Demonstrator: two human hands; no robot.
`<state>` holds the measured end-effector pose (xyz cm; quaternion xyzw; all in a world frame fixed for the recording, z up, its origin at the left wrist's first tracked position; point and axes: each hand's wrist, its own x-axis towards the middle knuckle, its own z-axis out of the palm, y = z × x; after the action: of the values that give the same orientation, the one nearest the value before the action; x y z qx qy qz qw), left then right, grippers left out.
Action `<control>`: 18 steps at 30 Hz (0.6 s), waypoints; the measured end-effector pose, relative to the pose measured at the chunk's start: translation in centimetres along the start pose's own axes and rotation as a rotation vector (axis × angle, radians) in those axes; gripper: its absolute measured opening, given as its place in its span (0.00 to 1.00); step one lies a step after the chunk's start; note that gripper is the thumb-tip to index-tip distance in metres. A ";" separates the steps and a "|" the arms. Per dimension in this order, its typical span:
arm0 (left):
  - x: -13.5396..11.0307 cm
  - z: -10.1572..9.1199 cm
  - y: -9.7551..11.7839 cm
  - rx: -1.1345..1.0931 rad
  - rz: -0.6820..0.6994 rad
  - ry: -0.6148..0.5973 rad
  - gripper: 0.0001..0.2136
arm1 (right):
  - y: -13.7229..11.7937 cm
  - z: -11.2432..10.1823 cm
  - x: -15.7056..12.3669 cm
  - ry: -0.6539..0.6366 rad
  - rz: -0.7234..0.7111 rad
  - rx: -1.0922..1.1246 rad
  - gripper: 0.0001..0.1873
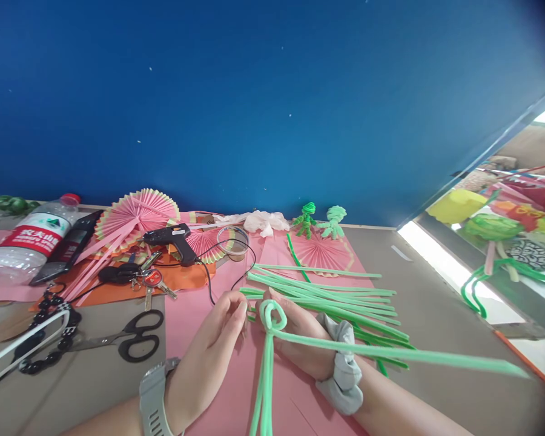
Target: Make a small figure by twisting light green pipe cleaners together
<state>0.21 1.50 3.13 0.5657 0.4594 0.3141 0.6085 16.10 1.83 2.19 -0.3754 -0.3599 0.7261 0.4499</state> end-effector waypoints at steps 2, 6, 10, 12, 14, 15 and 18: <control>-0.2 0.1 0.1 -0.010 0.007 -0.051 0.11 | -0.2 0.0 0.0 -0.019 0.006 0.017 0.18; -0.3 0.5 0.3 -0.076 0.005 -0.234 0.11 | 0.0 -0.2 0.3 -0.009 -0.022 0.003 0.19; -0.4 0.8 0.0 -0.107 -0.004 -0.286 0.11 | 0.1 -0.3 0.3 0.002 -0.005 -0.005 0.19; -0.5 0.8 -0.3 -0.093 -0.034 -0.234 0.12 | -0.1 -0.2 0.2 -0.005 -0.014 -0.011 0.18; -0.5 0.8 -0.6 -0.069 -0.059 -0.172 0.11 | -0.2 -0.1 0.1 -0.018 -0.027 -0.015 0.18; -0.5 0.8 -0.7 -0.075 -0.067 -0.154 0.11 | -0.2 -0.1 0.1 -0.019 -0.034 -0.015 0.17; -0.3 0.6 -0.7 -0.188 -0.086 -0.109 0.10 | 0.0 -0.2 0.3 0.060 -0.091 -0.051 0.14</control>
<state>0.55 0.89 2.49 0.5023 0.4180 0.2982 0.6957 16.21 2.14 2.04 -0.3916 -0.3811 0.6839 0.4833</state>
